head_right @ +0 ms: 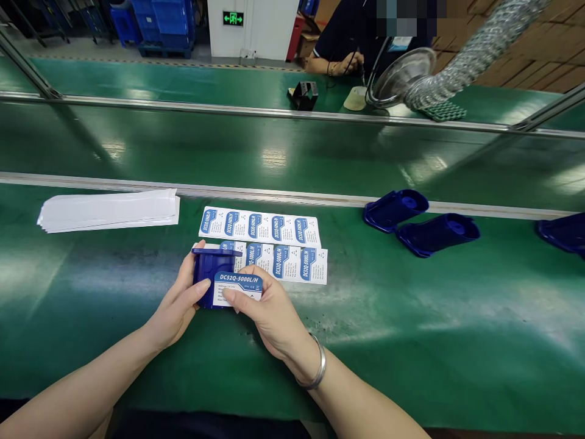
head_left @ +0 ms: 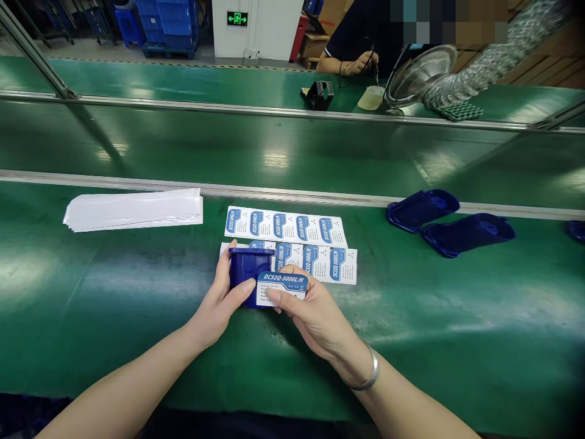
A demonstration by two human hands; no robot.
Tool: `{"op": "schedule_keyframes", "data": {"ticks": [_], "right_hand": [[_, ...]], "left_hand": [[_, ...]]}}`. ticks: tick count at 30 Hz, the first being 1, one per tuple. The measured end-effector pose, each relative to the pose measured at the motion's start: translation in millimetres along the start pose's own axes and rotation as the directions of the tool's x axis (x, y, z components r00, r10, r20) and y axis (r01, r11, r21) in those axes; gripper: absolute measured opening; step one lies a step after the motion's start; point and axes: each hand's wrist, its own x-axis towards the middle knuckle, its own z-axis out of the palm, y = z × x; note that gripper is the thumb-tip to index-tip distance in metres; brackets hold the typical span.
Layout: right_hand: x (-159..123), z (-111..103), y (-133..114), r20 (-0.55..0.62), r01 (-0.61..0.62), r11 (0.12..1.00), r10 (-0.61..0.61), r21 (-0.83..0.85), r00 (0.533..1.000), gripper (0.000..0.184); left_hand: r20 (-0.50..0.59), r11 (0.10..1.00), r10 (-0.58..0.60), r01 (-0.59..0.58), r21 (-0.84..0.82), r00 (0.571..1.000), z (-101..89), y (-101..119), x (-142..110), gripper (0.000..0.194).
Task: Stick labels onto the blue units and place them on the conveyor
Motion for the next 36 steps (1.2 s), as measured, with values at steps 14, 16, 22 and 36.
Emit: {"op": "schedule_keyframes", "data": {"ticks": [14, 16, 22, 36], "right_hand": [[0.6, -0.8, 0.9, 0.005, 0.004, 1.0, -0.004, 0.003, 1.0, 0.038], [0.4, -1.1, 1.4, 0.002, 0.0, 1.0, 0.0, 0.006, 1.0, 0.038], [-0.2, 1.1, -0.5, -0.009, -0.009, 1.0, 0.009, 0.023, 1.0, 0.039], [-1.1, 0.6, -0.6, 0.011, -0.006, 0.998, 0.006, 0.055, 1.0, 0.034]], "left_hand": [[0.027, 0.998, 0.024, -0.025, 0.055, 0.999, -0.2, -0.3, 1.6, 0.094], [0.02, 0.997, 0.024, -0.026, 0.073, 0.999, 0.8, -0.3, 2.1, 0.096], [0.02, 0.997, 0.027, -0.028, 0.074, 0.999, 1.0, -0.3, 2.4, 0.095], [0.015, 0.996, 0.018, -0.019, 0.088, 1.0, -0.4, -0.8, 1.4, 0.094]]}}
